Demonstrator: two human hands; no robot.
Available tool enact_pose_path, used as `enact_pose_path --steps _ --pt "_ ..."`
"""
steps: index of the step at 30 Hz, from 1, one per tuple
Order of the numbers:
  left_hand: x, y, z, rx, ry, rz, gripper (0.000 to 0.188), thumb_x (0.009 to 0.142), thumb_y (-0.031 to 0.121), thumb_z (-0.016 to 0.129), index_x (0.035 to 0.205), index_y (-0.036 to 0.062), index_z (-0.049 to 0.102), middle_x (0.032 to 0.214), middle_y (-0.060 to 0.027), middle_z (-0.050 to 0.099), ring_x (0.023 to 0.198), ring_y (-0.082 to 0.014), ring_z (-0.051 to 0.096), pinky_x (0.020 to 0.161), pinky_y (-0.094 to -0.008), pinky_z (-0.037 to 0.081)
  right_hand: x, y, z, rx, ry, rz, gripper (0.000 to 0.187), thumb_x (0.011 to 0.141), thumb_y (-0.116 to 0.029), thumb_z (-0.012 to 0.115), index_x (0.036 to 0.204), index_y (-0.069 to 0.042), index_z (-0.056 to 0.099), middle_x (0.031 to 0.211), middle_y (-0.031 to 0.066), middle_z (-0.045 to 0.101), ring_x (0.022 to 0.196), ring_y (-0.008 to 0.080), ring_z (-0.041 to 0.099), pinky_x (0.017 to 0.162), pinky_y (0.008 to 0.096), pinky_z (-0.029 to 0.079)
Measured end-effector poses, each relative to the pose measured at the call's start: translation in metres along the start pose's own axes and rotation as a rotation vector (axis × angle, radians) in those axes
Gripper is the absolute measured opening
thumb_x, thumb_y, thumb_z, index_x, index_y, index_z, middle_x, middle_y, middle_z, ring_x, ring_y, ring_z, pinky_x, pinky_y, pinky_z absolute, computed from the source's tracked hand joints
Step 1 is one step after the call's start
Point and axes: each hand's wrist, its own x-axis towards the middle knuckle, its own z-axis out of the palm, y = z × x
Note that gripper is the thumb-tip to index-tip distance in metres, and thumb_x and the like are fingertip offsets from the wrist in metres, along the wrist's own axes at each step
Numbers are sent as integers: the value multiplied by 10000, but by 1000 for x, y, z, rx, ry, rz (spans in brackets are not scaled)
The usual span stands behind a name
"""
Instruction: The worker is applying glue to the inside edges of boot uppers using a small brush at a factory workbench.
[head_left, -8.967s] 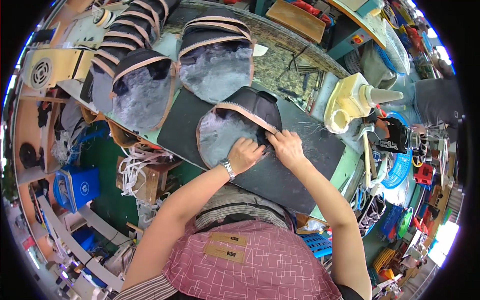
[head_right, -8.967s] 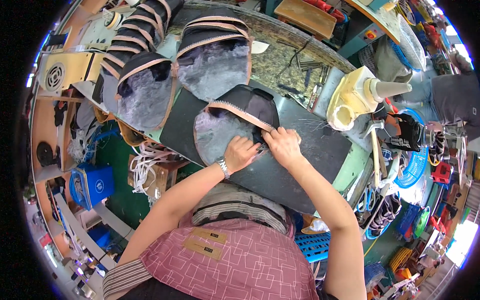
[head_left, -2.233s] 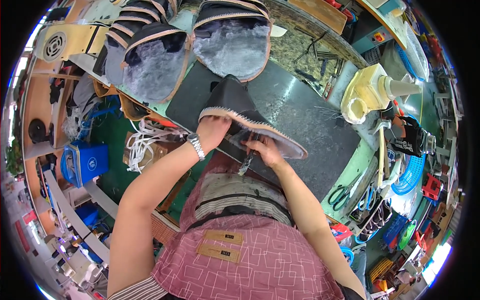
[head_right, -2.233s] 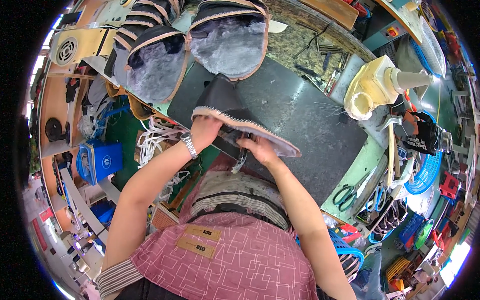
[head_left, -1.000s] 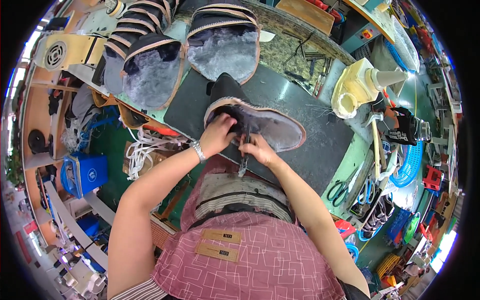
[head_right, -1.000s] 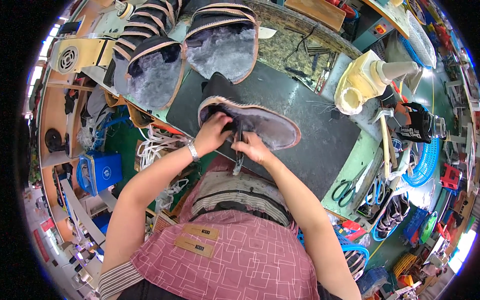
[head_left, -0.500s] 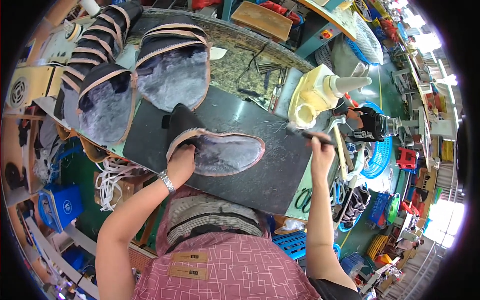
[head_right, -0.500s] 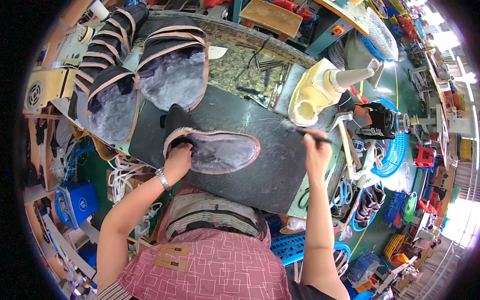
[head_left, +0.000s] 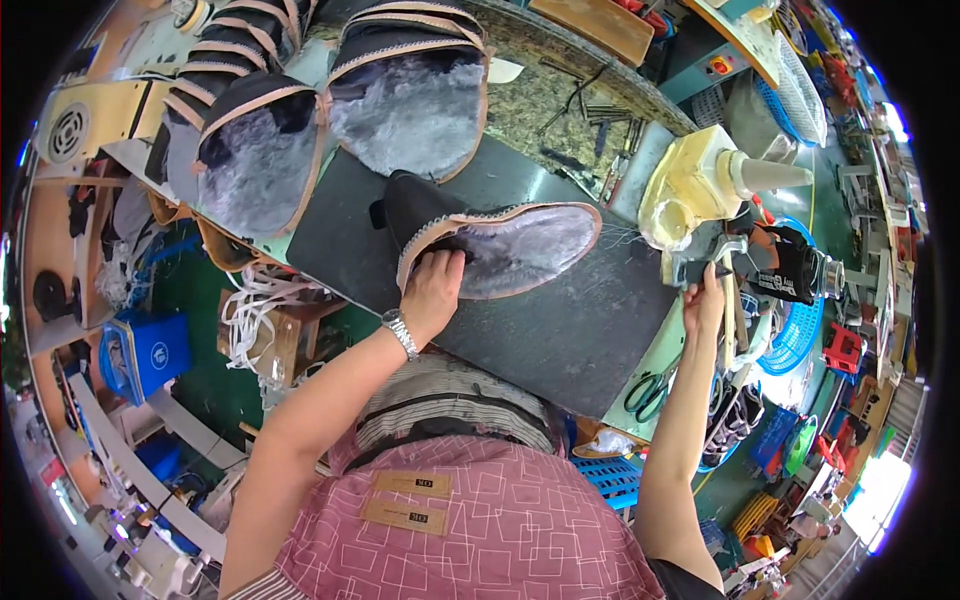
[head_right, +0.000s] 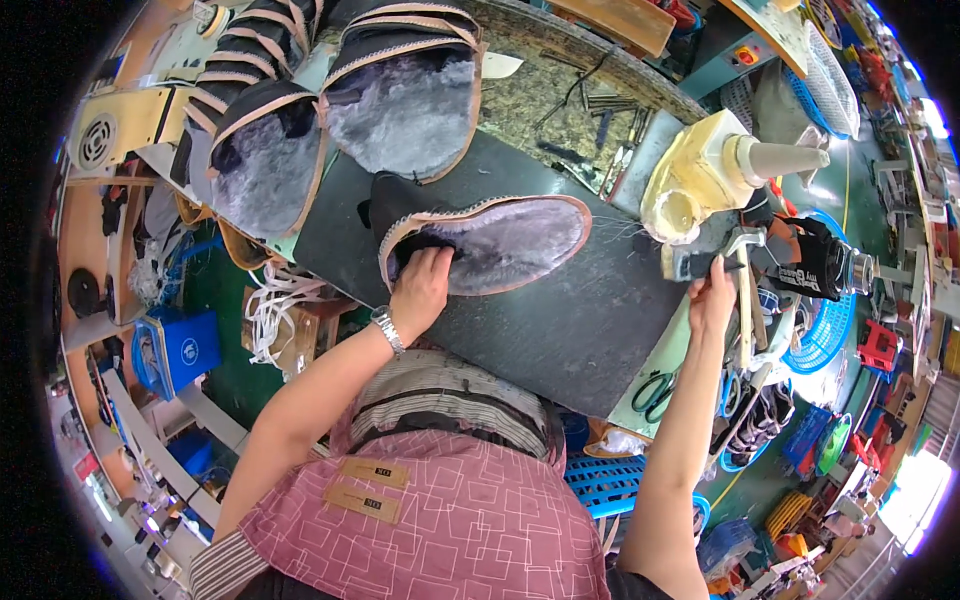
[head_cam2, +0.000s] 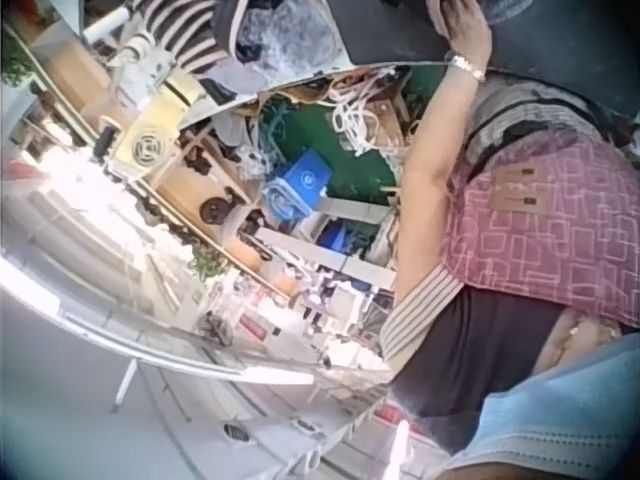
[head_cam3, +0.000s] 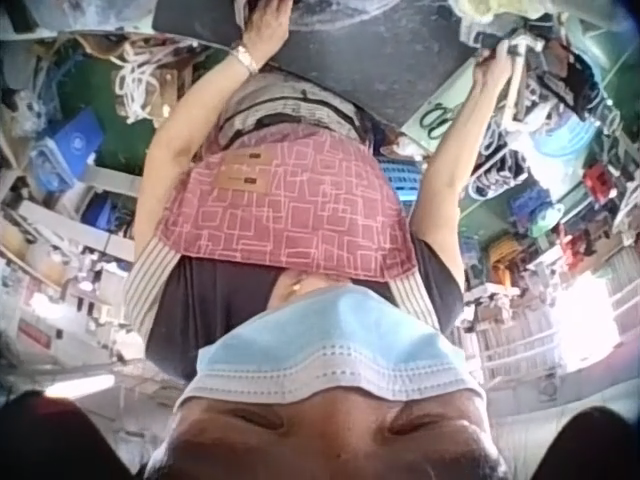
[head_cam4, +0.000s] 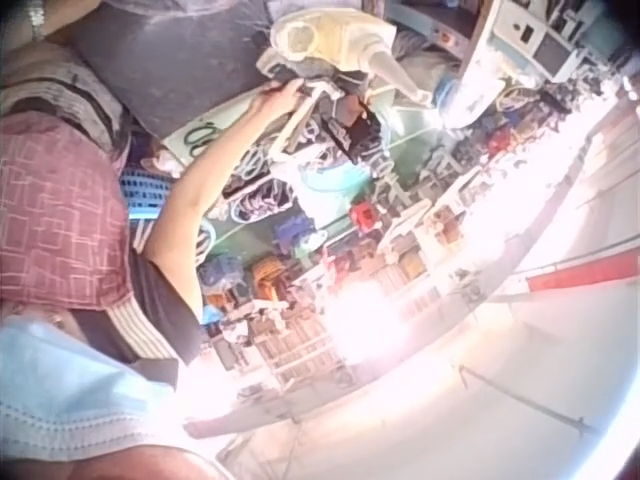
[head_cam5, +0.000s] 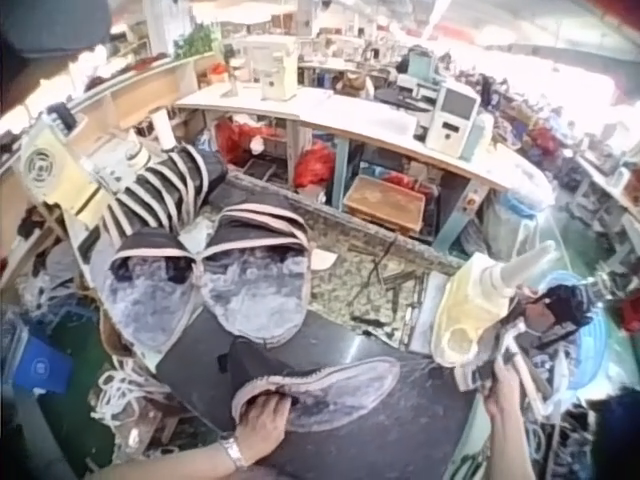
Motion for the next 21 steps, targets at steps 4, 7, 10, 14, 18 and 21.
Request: enact_pose_path --steps 4,7,10,14,18,21 --pt "15 -12 -13 -211 -153 -240 192 791 158 512 873 -1 581 844 -170 596 798 -325 568 700 -412 440 -108 9 75 307 -551 167 281 813 -306 612 925 -67 514 775 76 589 586 138 576 502 269 503" --pt "23 -41 5 136 -452 -212 333 807 320 528 925 18 606 931 -174 607 875 -334 568 773 -402 422 -173 34 148 -415 -766 -250 219 641 -127 734 730 -48 550 805 74 604 666 181 591 572 282 495" --pt "38 -36 4 -189 -511 -493 351 791 314 550 967 15 602 994 -167 604 941 -282 567 799 -352 426 -172 80 179 -613 -824 -765 259 628 -149 745 726 -43 532 757 87 593 654 200 585 580 284 474" --pt "37 -38 10 -471 -287 -510 181 702 191 546 703 17 596 764 -187 611 737 -313 606 634 -405 458 -180 104 193 -758 -813 -876 228 641 -125 743 692 -31 542 736 94 606 636 188 593 592 300 485" --pt "39 -35 8 -401 -582 -559 291 741 243 579 882 -7 623 977 -163 615 903 -266 588 784 -343 440 -204 90 181 -700 -792 -429 219 656 -135 728 673 -28 538 659 70 584 587 150 569 551 285 466" --pt "4 -12 10 -533 -119 -457 298 797 124 476 1067 3 505 891 -188 604 840 -321 580 746 -401 440 -201 50 163 -529 -643 -322 151 657 -80 685 650 -36 541 652 32 579 630 109 543 582 264 449"
